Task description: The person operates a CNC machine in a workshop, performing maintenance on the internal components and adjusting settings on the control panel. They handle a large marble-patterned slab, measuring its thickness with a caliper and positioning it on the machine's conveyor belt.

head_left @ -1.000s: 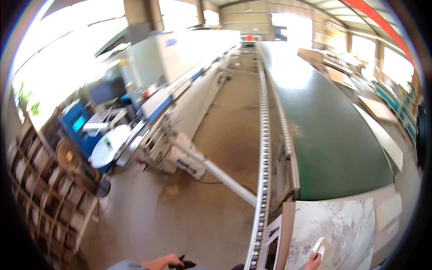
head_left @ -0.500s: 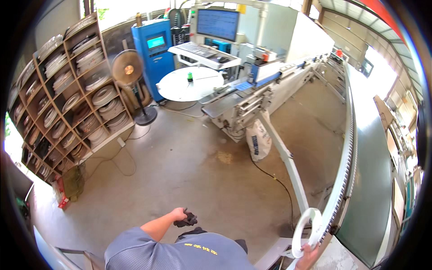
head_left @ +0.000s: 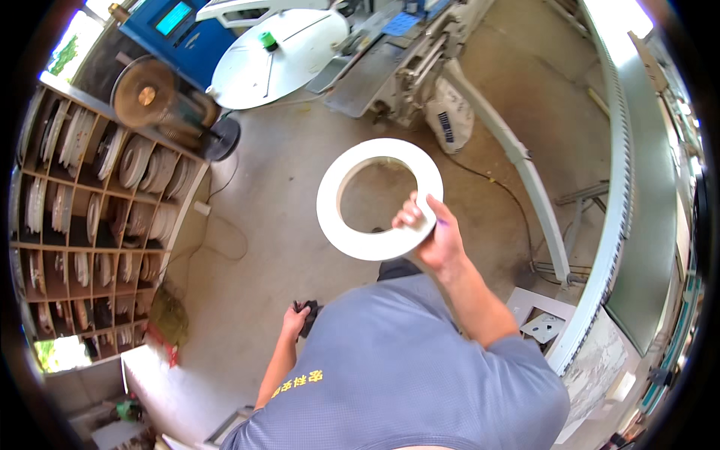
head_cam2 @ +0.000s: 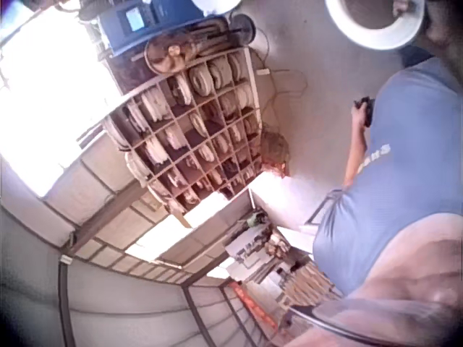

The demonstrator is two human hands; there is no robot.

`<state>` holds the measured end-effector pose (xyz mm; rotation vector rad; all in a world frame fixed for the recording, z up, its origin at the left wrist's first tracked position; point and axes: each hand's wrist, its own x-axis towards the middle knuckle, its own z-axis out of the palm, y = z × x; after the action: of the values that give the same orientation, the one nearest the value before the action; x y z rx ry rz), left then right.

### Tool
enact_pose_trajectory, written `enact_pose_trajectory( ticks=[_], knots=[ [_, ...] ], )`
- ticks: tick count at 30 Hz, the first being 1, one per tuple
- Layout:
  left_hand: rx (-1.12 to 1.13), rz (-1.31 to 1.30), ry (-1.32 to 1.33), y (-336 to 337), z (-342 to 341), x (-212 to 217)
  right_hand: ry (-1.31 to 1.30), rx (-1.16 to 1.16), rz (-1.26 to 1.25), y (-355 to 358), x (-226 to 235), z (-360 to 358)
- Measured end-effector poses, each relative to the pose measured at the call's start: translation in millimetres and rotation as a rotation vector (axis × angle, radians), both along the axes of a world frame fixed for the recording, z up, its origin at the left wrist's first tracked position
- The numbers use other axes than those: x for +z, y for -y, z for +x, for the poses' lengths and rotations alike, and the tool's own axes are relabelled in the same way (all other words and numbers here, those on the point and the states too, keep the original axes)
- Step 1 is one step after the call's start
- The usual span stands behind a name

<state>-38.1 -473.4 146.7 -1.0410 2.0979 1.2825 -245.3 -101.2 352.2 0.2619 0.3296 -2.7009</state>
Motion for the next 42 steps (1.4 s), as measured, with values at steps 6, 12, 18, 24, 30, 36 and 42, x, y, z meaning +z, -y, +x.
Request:
enact_pose_trajectory(
  ticks=[6, 12, 18, 24, 30, 36, 42],
  knots=[
    [0.270, -0.111, -0.242, 49, -68, 25, 0.089, 0.151, -0.065, 91, 12, -118],
    [0.495, 0.701, -0.662, 53, -204, 131, -0.103, 0.460, -0.080, 172, -2, -190],
    [0.279, 0.657, -0.777, 121, -310, 165, -0.744, 0.687, 0.169, 241, -16, -258],
    [0.097, 0.599, -0.843, 214, -374, 182, -0.678, 0.642, 0.273, 303, -16, -299],
    [-0.039, 0.587, -0.667, 273, -456, 183, -0.605, 0.577, 0.116, 349, 9, -353],
    [-0.053, 0.292, -0.547, 310, -534, 145, -0.812, 0.474, 0.960, 386, 21, -452],
    [0.011, 0.279, -0.441, 358, -568, 134, -1.288, 0.025, 2.170, 413, 9, -566]
  ],
)
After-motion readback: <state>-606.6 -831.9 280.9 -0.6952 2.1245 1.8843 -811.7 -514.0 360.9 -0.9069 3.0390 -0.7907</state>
